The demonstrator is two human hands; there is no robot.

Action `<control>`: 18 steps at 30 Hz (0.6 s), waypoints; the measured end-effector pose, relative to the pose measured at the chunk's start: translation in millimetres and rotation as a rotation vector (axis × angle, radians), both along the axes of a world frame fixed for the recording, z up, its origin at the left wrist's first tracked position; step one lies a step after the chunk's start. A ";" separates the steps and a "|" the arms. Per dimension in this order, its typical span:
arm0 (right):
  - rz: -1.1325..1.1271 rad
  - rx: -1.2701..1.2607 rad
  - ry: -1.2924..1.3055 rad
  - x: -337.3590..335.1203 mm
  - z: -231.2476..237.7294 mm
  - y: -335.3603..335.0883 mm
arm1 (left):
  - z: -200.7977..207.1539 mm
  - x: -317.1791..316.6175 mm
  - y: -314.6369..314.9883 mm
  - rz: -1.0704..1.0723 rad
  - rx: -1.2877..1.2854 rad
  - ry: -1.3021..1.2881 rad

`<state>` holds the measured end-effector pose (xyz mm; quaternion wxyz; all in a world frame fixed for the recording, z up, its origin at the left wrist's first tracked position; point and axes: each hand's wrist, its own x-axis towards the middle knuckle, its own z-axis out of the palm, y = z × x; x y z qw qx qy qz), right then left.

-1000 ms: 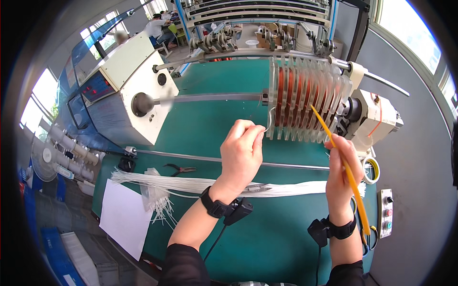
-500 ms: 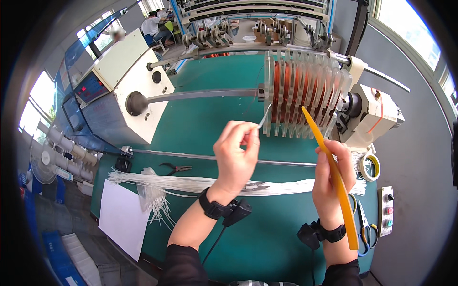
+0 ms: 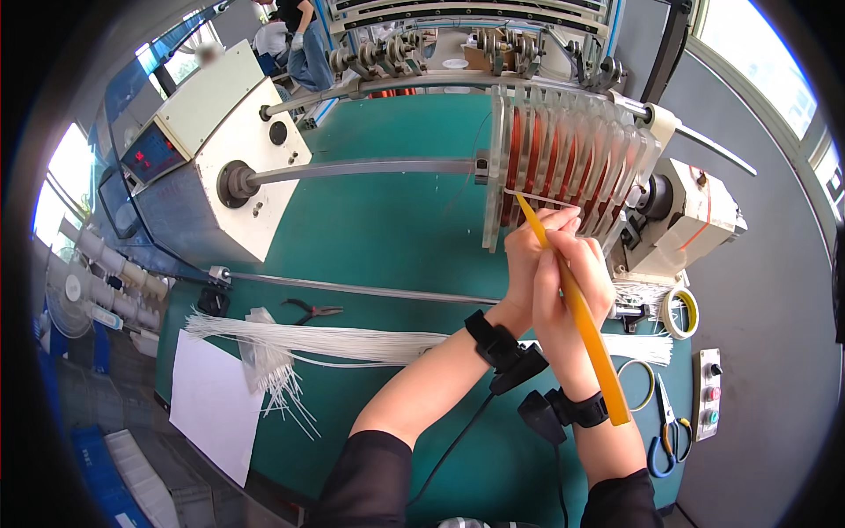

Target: The user is winding copper wire onto a multi-chambered coil form using an industrial winding machine, then securing and bundling the finished coils.

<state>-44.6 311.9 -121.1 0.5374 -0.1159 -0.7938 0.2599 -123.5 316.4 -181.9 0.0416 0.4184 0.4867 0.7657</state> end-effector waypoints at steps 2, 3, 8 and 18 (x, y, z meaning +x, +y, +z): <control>-0.032 0.001 -0.006 -2.2 -0.4 0.7 | 7.7 1.2 -2.9 -0.034 -0.013 -0.021; -0.021 -0.022 0.004 -3.5 -5.2 2.8 | 6.7 0.7 -2.5 -0.034 -0.014 -0.023; -0.010 -0.037 -0.011 -10.1 -4.8 5.7 | 3.8 0.8 2.0 -0.216 0.221 -0.323; -0.018 0.111 0.087 -13.3 -12.7 11.6 | 2.0 -0.8 -5.5 -0.208 0.122 -0.294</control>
